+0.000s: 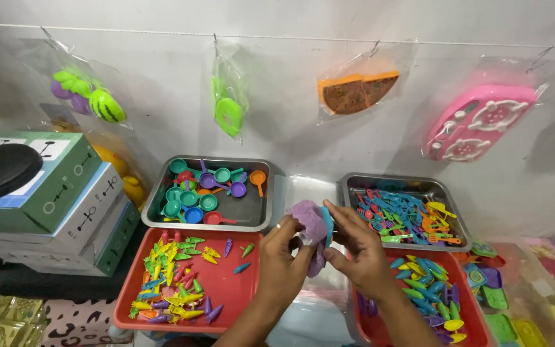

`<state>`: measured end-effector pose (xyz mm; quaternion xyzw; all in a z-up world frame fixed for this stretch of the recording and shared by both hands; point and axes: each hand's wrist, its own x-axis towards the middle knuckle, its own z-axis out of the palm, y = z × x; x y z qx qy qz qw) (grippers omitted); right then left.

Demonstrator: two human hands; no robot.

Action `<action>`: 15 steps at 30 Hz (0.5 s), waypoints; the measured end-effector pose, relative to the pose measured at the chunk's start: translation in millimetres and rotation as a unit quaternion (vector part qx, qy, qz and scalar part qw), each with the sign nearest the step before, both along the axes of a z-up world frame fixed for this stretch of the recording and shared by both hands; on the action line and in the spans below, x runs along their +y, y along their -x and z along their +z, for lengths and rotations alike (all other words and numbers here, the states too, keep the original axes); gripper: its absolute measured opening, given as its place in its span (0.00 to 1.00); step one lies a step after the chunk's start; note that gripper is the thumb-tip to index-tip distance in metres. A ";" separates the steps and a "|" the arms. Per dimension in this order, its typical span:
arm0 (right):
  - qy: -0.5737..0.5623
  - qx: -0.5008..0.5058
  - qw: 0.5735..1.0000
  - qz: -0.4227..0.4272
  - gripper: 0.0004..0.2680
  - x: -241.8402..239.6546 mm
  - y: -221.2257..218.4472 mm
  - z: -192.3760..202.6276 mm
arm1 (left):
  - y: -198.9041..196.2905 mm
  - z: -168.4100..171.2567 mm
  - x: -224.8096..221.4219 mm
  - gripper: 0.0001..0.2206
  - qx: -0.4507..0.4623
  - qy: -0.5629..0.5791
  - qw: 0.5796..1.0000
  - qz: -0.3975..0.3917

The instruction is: The person is sorting and placing small plastic toy kitchenware and other items into individual plastic bags.

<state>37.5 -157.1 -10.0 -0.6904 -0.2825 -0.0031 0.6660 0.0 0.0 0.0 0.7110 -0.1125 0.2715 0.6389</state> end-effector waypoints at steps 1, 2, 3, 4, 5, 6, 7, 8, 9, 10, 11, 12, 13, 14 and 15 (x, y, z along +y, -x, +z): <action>0.000 -0.001 1.000 -0.002 0.27 -0.1 0.1 -0.7 | 0.4 1.5 -0.7 0.13 -0.001 0.000 1.000 -0.002; 0.001 0.003 1.000 -0.023 0.27 0.0 0.1 -1.4 | 0.9 3.1 -1.2 0.12 0.017 0.006 1.000 -0.019; 0.002 0.008 0.999 -0.044 0.27 0.1 1.4 -2.4 | 2.5 4.5 -1.8 0.11 0.037 0.012 0.999 -0.035; 0.002 0.009 0.999 -0.046 0.27 1.5 2.3 -2.0 | 2.3 2.8 -3.0 0.11 0.038 0.012 0.999 -0.037; -0.035 0.007 0.997 -0.069 0.26 3.1 1.7 -1.1 | 1.2 1.2 -4.1 0.10 0.061 -0.009 0.997 -0.035; -0.072 0.005 0.993 -0.092 0.25 5.0 1.2 -0.4 | 0.3 -0.6 -4.9 0.09 0.084 -0.029 0.996 -0.032; -0.071 0.005 0.993 -0.091 0.25 4.8 0.7 -0.4 | -0.5 -3.6 -5.0 0.09 0.085 -0.028 0.996 -0.031; -0.062 0.023 0.993 -0.100 0.24 4.6 0.2 -0.4 | -1.3 -6.6 -5.2 0.12 0.109 0.014 0.992 -0.066; -0.054 0.040 0.992 -0.110 0.24 4.6 -0.6 -0.2 | -2.5 -9.1 -5.1 0.15 0.133 0.056 0.985 -0.100; -0.054 0.040 0.992 -0.110 0.24 5.6 -2.3 0.1 | -7.2 -17.2 -2.8 0.15 0.133 0.056 0.985 -0.100; -0.042 0.037 0.992 -0.114 0.23 6.2 -2.8 -0.4 | -11.1 -25.9 -0.7 0.14 0.184 0.086 0.972 -0.122; -0.030 0.034 0.992 -0.118 0.22 6.5 -3.5 -1.0 | -15.1 -34.8 1.1 0.14 0.234 0.117 0.955 -0.143; -0.031 0.035 0.992 -0.119 0.22 5.4 -7.2 -4.0 | -17.3 -34.3 3.9 0.14 0.235 0.116 0.954 -0.144; -0.037 0.060 0.989 -0.127 0.22 4.4 -10.9 -7.1 | -19.5 -33.8 6.6 0.17 0.230 0.178 0.942 -0.166; -0.043 0.084 0.986 -0.135 0.21 3.2 -14.0 -10.6 | -21.0 -33.9 9.1 0.20 0.225 0.240 0.926 -0.186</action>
